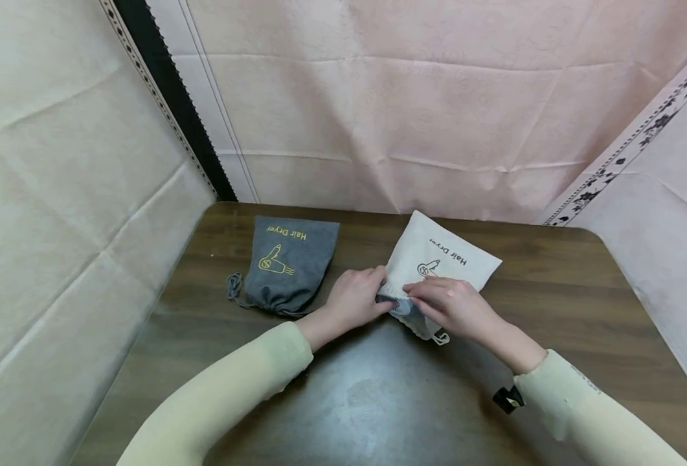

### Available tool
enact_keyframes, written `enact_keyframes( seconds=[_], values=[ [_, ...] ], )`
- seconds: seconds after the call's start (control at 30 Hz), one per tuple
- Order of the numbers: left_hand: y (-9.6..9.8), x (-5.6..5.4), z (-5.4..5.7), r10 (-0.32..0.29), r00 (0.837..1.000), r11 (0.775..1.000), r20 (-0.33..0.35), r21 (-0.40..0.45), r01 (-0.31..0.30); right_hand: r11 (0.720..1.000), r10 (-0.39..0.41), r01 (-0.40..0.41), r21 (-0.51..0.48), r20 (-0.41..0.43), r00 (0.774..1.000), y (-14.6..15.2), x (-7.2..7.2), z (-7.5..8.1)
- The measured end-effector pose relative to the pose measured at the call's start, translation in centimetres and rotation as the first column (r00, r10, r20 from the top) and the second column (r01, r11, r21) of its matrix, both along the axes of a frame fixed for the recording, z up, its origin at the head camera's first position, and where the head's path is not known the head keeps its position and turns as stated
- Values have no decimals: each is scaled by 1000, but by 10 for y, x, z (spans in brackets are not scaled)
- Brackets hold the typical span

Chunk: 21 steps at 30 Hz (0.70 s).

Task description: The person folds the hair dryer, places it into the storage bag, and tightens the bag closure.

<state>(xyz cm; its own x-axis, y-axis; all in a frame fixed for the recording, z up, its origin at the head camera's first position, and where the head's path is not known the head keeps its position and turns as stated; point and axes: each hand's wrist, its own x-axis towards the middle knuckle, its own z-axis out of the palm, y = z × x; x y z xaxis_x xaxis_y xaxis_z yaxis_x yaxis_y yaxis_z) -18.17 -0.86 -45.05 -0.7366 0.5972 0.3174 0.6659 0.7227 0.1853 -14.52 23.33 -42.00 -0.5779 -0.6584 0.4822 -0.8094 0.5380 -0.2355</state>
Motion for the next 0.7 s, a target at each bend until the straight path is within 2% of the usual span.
enact_keyframes(
  seconds=[0.27, 0.4, 0.53, 0.7],
  values=[
    [19, 3, -1, 104, 994, 992, -26, -69, -106, 1000, -20, 20, -1, -23, 1000, 8, 3, -2],
    [24, 2, -4, 121, 992, 990, -28, -67, -123, 1000, -28, 28, -5, -29, 999, 11, 4, -3],
    [20, -1, -5, 71, 997, 995, 12, -71, -70, 998, -57, 57, 10, -33, 998, 17, 5, -5],
    [7, -8, -2, -43, 996, 995, 78, -89, 50, 989, -129, 129, 70, -9, 992, 26, 14, -7]
  ],
)
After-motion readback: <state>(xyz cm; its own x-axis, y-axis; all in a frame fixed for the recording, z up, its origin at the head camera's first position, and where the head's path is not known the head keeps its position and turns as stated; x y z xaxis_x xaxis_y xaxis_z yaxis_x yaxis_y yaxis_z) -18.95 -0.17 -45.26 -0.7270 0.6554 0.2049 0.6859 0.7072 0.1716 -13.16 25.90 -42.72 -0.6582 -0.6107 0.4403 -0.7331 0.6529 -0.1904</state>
